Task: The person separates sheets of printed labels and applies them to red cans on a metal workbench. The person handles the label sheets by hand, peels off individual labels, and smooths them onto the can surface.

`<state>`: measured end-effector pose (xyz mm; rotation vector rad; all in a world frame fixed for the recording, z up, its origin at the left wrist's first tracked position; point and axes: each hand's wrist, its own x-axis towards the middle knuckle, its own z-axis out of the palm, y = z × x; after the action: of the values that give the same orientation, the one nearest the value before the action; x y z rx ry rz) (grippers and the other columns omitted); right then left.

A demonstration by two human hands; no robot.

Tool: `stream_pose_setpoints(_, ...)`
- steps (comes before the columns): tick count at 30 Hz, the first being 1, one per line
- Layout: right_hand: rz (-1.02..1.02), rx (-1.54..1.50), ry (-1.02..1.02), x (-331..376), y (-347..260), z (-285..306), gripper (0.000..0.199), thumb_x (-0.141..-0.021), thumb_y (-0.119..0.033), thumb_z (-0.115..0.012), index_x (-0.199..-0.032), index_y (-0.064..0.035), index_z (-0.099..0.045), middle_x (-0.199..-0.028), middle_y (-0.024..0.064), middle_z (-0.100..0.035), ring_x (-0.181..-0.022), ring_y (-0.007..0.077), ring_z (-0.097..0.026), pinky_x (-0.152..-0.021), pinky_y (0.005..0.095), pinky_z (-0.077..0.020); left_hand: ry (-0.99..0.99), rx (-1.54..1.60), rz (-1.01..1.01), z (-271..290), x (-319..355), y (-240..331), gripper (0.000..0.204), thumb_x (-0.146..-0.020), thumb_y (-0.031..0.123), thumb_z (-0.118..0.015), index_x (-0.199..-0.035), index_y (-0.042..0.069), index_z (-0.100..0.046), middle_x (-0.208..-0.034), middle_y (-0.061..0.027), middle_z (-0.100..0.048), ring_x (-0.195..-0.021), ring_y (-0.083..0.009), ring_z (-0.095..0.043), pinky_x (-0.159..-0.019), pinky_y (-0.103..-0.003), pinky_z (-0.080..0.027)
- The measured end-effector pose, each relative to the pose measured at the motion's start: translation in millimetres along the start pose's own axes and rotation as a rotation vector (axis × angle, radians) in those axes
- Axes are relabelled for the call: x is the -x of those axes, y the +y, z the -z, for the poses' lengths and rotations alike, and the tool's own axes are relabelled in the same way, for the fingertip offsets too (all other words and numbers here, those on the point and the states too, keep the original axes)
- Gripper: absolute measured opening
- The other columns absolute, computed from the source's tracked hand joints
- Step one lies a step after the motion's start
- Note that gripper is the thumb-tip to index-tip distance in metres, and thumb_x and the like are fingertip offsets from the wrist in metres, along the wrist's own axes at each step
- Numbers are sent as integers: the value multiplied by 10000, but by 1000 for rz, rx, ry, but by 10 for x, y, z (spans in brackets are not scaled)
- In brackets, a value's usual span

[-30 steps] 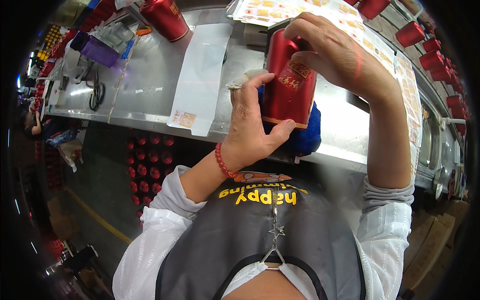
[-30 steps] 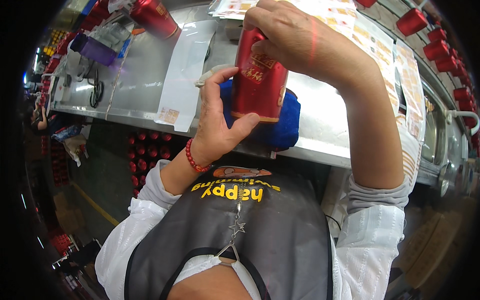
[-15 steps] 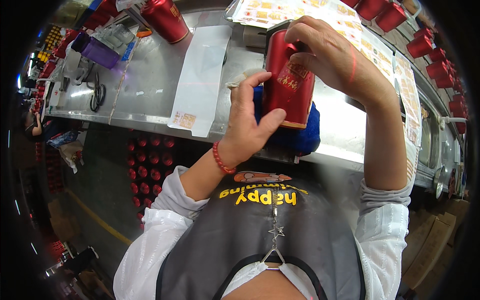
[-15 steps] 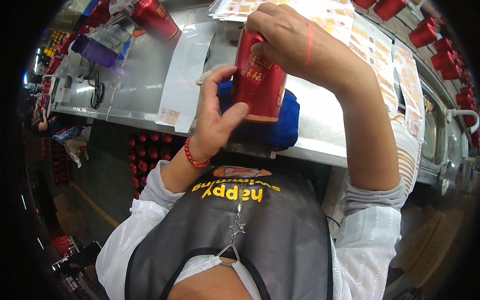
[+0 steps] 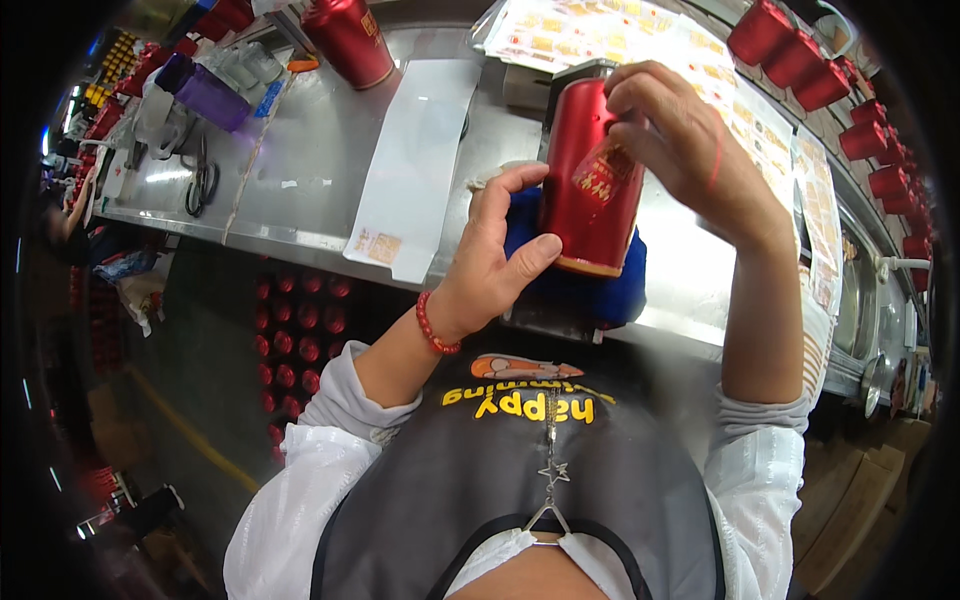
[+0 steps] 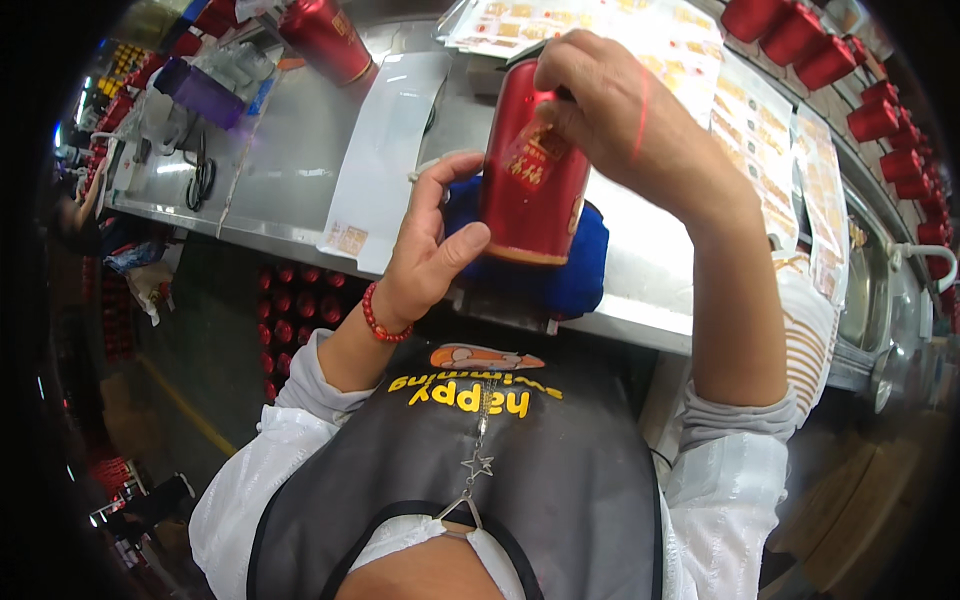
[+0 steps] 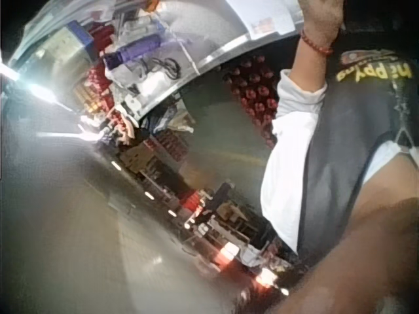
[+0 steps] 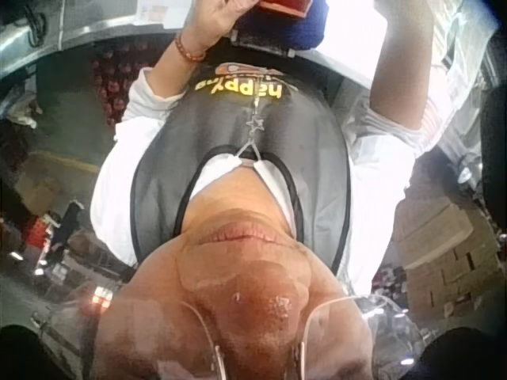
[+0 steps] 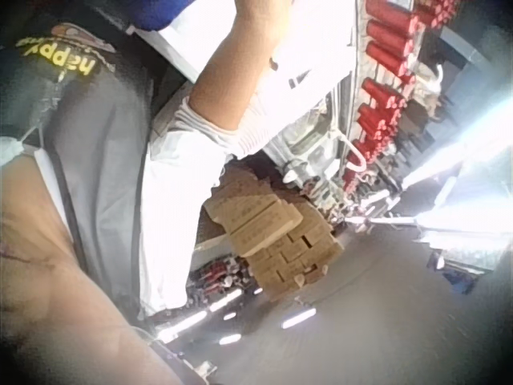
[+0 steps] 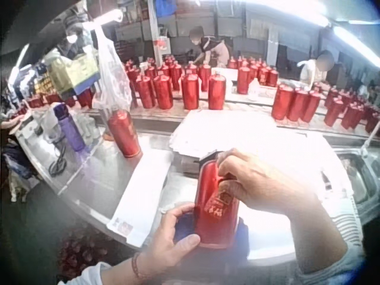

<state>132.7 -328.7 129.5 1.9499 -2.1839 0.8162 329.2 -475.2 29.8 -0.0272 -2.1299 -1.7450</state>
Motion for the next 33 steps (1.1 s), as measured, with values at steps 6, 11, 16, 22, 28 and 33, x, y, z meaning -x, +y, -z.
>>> stream_pose_setpoints(6,-127,100,247,42,-101,-9,158,-864,-48,-674,-1000,-18,-600,-1081,167,-598,-982,357,-594,-855,421,-494,124,-137,-77,-17,-373,75,552,-963,220,-611,-1407,-28,-395,-1403,-156,-431,-1317,-249,-402,-1142,-375,-275)
stream_pose_setpoints(11,-311,162,380,427,-453,-200,184,-886,-77,-698,-1064,-37,-680,-1180,162,-581,-1059,314,-621,-837,385,-526,108,-231,-37,-112,-559,-3,773,-870,317,-728,-1444,-24,-339,-1420,-183,-406,-1325,-289,-388,-1135,-409,-295)
stream_pose_setpoints(16,-324,80,317,479,-503,-315,382,-819,-62,-736,-1190,-2,-669,-1259,192,-538,-1114,352,-554,-932,419,-481,144,-107,-47,-206,-498,-19,789,-867,325,-724,-1439,-22,-306,-1412,-234,-385,-1298,-348,-400,-1130,-443,-293)
stream_pose_setpoints(22,-279,46,269,431,-338,-260,410,-821,-59,-733,-1220,-7,-651,-1282,194,-524,-1131,361,-547,-959,426,-471,102,-35,49,-161,-692,-5,787,-892,310,-702,-1472,-22,-286,-1424,-190,-389,-1336,-261,-376,-1141,-401,-277)
stream_pose_setpoints(28,-336,94,218,627,-595,-248,488,-801,-87,-745,-1274,-32,-636,-1335,203,-507,-1191,384,-524,-980,449,-460,110,-12,8,-199,-626,17,792,-875,319,-715,-1443,-31,-290,-1403,-230,-387,-1309,-315,-377,-1132,-434,-285)
stream_pose_setpoints(33,-302,95,193,565,-459,-259,460,-823,-119,-734,-1264,-33,-638,-1333,203,-500,-1191,381,-520,-991,454,-450,118,9,38,-226,-631,-6,813,-887,339,-702,-1471,-27,-272,-1434,-201,-379,-1350,-276,-360,-1145,-408,-267)
